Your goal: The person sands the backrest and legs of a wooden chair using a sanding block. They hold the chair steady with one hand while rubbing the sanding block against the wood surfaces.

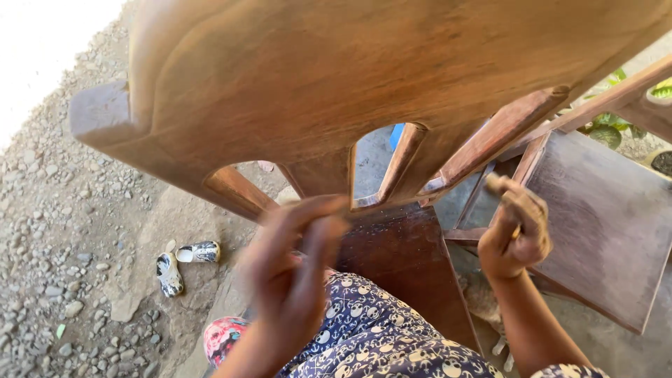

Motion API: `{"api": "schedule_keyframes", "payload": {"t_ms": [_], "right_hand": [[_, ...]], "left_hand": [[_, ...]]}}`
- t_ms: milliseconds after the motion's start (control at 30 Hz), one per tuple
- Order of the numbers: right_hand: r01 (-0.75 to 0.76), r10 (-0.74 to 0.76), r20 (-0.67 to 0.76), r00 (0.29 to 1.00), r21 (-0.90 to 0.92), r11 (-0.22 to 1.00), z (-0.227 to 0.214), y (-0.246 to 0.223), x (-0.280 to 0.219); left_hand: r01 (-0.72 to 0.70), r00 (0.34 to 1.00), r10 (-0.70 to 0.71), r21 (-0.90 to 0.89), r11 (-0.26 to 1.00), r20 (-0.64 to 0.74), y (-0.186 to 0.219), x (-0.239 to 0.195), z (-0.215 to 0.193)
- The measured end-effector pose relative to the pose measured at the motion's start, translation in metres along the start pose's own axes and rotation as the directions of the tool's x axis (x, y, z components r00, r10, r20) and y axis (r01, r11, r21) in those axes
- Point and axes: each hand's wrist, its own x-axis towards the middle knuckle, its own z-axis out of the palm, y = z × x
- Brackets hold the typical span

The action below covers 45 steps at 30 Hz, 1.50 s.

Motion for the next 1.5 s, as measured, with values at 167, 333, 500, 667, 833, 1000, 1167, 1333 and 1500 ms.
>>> {"api": "schedule_keyframes", "payload": {"t_ms": [167,333,500,667,833,1000,1167,1333,1500], "right_hand": [[0.105,-0.115,-0.011,0.993,-0.325,0.940,0.024,0.026,-0.014],[0.029,-0.033,-0.016,0.999,-0.192,0.981,0.043,0.002,0.002],[-0.167,0.237,-0.213,0.948,0.299,0.940,0.073,-0.017,0.051],[-0.257,0.258,-0.094,0.962,0.022,0.966,0.092,-0.008,-0.042],[-0.196,0.200,-0.023,0.980,0.122,0.973,0.104,0.000,-0.047],[0.074,-0.056,-0.268,0.962,0.055,0.996,0.113,-0.017,0.054],[-0.037,0.036,-0.165,0.986,-0.003,0.999,0.116,0.006,-0.049],[-0.099,0.098,-0.119,0.988,0.003,0.995,0.109,0.000,-0.013],[0.224,-0.209,-0.183,0.961,0.064,0.972,0.129,0.007,0.042]], "left_hand": [[-0.117,0.993,0.111,0.159,0.980,0.047,-0.009,0.032,-0.046],[-0.281,0.959,0.275,0.355,0.892,0.068,-0.014,0.072,-0.069],[-0.441,0.873,0.474,0.594,0.673,0.110,-0.009,0.101,-0.039],[-0.526,0.780,0.591,0.727,0.441,0.205,0.001,0.116,-0.037],[-0.605,0.621,0.753,0.744,0.283,0.218,0.034,0.136,-0.009],[-0.619,0.637,0.734,0.725,0.303,0.236,0.041,0.128,-0.012],[-0.631,0.620,0.754,0.710,0.313,0.219,0.028,0.136,-0.021],[-0.611,0.630,0.753,0.719,0.332,0.187,0.041,0.131,-0.014],[-0.615,0.652,0.748,0.664,0.424,0.126,0.044,0.131,-0.014]]}}
